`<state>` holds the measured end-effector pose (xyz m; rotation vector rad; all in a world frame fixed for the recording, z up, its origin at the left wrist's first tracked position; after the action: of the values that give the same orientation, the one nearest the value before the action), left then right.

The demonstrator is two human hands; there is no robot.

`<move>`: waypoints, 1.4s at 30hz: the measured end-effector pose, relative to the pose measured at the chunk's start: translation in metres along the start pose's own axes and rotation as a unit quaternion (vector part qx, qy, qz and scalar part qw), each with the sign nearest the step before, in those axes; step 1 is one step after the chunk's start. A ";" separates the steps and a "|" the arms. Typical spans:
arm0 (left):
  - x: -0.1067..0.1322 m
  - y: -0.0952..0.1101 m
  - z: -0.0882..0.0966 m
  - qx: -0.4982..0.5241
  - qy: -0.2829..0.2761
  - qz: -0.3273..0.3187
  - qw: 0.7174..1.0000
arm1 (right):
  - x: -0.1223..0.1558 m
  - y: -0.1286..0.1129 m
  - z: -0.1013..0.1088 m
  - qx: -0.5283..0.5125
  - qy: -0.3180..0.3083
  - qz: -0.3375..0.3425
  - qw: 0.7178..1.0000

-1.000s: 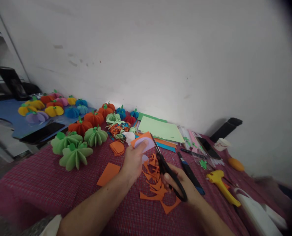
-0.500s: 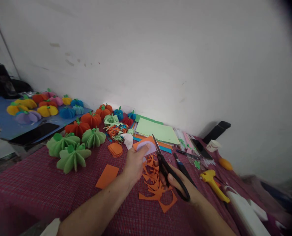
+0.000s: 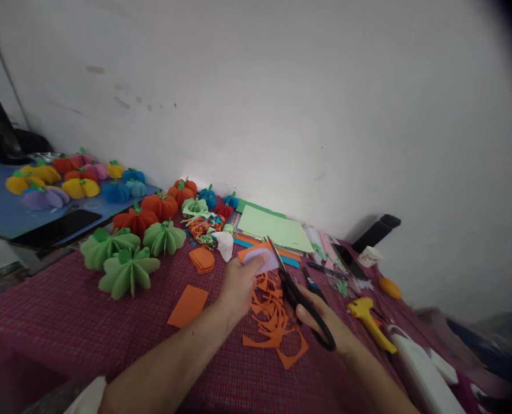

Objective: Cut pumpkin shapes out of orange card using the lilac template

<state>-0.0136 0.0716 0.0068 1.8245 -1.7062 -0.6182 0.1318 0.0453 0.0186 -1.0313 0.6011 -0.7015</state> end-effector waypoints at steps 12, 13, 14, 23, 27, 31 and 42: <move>0.002 0.000 -0.003 0.005 -0.014 0.008 1.000 | 0.000 0.003 -0.005 -0.027 -0.013 -0.008 1.000; 0.002 0.000 -0.003 0.005 -0.013 0.009 1.000 | 0.000 0.003 -0.005 -0.030 -0.015 -0.009 0.999; 0.002 0.000 -0.003 0.005 -0.012 0.008 1.000 | 0.000 0.003 -0.006 -0.033 -0.018 -0.009 0.999; 0.003 0.001 -0.004 0.016 -0.012 0.020 1.000 | 0.000 0.001 -0.007 -0.041 -0.021 -0.003 0.999; 0.002 0.000 -0.004 0.011 -0.012 0.024 1.000 | 0.003 0.002 0.000 -0.011 0.007 -0.018 1.000; 0.003 0.000 -0.005 0.007 -0.012 0.023 1.000 | 0.004 0.001 0.002 -0.017 -0.020 -0.013 1.000; 0.005 0.000 -0.007 0.010 -0.020 0.027 0.999 | 0.012 -0.006 0.015 0.026 0.025 -0.031 0.999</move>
<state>-0.0086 0.0676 0.0124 1.7840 -1.7870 -0.6210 0.1486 0.0421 0.0288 -0.9898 0.5939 -0.7960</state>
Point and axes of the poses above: each hand's wrist, its own x-axis away from the middle knuckle, its own z-axis out of the back of the hand, y = z × x, the point moved 6 cm from there along -x, towards the middle knuckle, and after that the axes turned 4 degrees about z, right-handed, at the moved point
